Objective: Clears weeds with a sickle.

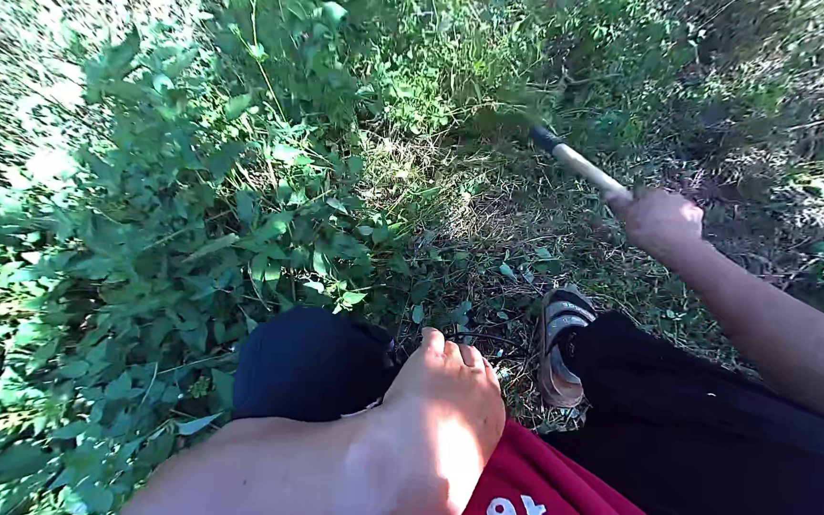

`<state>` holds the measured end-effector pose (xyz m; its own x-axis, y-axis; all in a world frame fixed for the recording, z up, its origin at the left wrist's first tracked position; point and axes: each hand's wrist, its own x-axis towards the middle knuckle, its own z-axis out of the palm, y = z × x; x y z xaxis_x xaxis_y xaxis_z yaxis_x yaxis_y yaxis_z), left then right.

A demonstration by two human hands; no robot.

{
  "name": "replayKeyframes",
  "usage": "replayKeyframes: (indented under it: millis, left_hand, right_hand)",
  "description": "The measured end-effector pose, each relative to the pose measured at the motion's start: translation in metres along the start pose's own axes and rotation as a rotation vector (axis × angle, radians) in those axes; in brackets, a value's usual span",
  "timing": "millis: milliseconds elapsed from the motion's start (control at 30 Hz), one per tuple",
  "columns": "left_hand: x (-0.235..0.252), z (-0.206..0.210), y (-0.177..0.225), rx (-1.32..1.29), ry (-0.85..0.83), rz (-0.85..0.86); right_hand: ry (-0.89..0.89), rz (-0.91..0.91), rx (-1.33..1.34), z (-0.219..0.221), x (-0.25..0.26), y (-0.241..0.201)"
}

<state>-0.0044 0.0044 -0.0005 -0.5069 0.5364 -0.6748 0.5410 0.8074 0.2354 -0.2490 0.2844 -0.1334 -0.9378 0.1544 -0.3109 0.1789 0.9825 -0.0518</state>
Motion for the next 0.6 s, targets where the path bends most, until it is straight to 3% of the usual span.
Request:
replayKeyframes:
  millis: [100,233,300,333,400,500,600]
  left_hand:
    - [0.001,-0.003,0.003,0.030,0.062,0.012]
    - [0.002,-0.009,0.002,-0.007,0.067,0.013]
    - [0.003,-0.008,0.000,-0.019,0.062,-0.006]
    - [0.004,-0.007,0.000,-0.017,0.066,-0.014]
    - [0.002,-0.005,0.000,-0.021,0.060,-0.030]
    - [0.000,-0.002,0.000,-0.020,0.046,-0.032]
    - [0.000,0.002,-0.004,-0.005,0.012,0.000]
  right_hand:
    - [-0.093,-0.272,-0.080,0.024,-0.024,-0.012]
    - [-0.038,-0.856,-0.253,0.057,-0.045,-0.017]
    - [-0.082,-0.963,-0.320,0.061,-0.037,-0.019]
    - [-0.108,-0.895,-0.357,0.060,-0.027,-0.016]
    - [-0.140,-0.539,-0.363,0.050,-0.002,-0.004]
    - [-0.006,-0.074,-0.235,0.015,0.020,0.016]
    - [0.042,0.051,-0.090,0.003,0.010,0.031]
